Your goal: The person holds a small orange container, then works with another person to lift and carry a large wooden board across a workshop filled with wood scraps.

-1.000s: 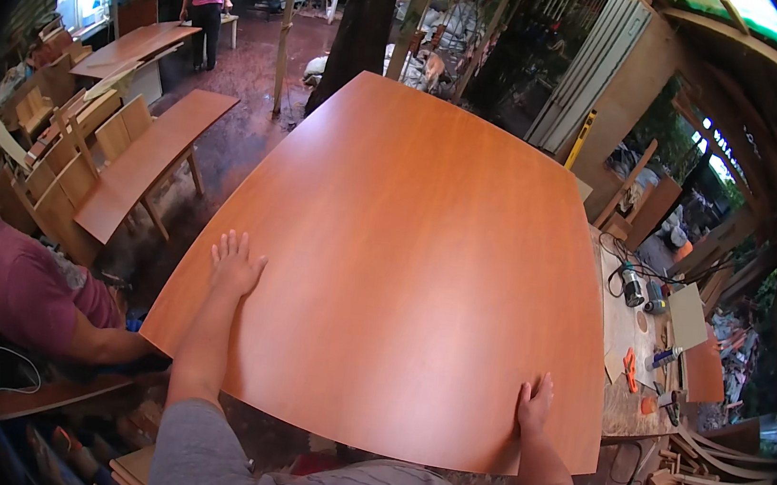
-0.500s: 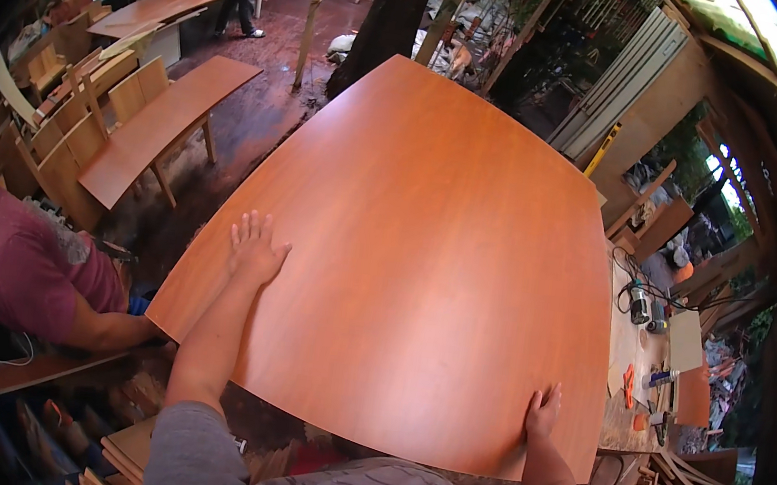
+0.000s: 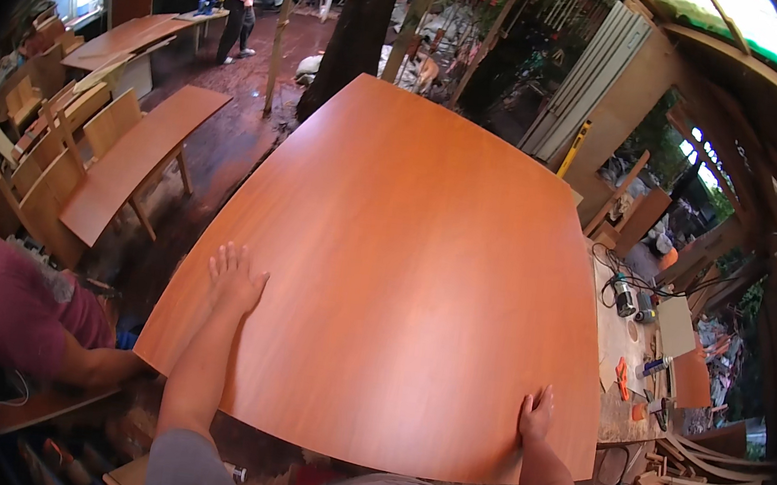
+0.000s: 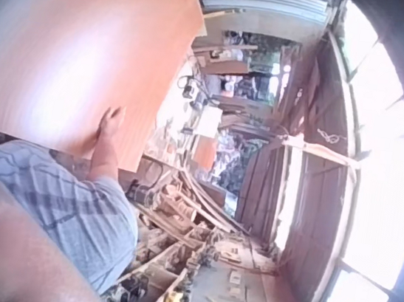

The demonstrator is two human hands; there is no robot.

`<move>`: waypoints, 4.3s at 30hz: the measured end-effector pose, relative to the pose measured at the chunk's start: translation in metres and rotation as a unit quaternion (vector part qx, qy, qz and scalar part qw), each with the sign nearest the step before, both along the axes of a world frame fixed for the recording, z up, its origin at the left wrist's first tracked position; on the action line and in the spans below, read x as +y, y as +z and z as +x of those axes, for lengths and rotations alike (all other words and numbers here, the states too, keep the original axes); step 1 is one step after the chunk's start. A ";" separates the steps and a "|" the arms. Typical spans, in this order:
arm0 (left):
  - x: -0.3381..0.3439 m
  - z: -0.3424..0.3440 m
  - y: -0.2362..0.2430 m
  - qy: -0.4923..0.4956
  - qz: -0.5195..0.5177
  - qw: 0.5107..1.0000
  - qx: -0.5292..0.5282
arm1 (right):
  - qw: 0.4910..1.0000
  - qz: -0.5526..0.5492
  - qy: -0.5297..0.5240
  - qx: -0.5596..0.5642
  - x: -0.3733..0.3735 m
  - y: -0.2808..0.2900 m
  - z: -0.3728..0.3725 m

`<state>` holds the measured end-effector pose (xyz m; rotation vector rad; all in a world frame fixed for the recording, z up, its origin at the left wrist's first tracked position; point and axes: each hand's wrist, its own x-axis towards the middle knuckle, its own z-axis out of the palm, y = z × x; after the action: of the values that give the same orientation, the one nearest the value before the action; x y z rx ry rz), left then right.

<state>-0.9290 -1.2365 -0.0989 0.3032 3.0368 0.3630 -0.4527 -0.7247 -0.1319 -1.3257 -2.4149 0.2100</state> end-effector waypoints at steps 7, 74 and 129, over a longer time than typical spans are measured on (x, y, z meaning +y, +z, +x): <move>0.002 0.002 0.002 0.006 -0.008 1.000 -0.005 | 1.000 -0.003 -0.001 0.015 -0.005 0.003 0.001; -0.018 -0.007 -0.034 -0.050 0.324 0.922 0.205 | 1.000 -0.019 -0.009 0.019 -0.014 0.014 -0.006; -0.023 -0.006 -0.021 -0.066 0.334 0.924 0.175 | 1.000 0.003 0.003 0.021 -0.009 0.006 -0.003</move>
<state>-0.9347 -1.2591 -0.1198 0.6627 3.0748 1.4775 -0.4552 -0.7340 -0.1256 -1.2995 -2.3820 0.2302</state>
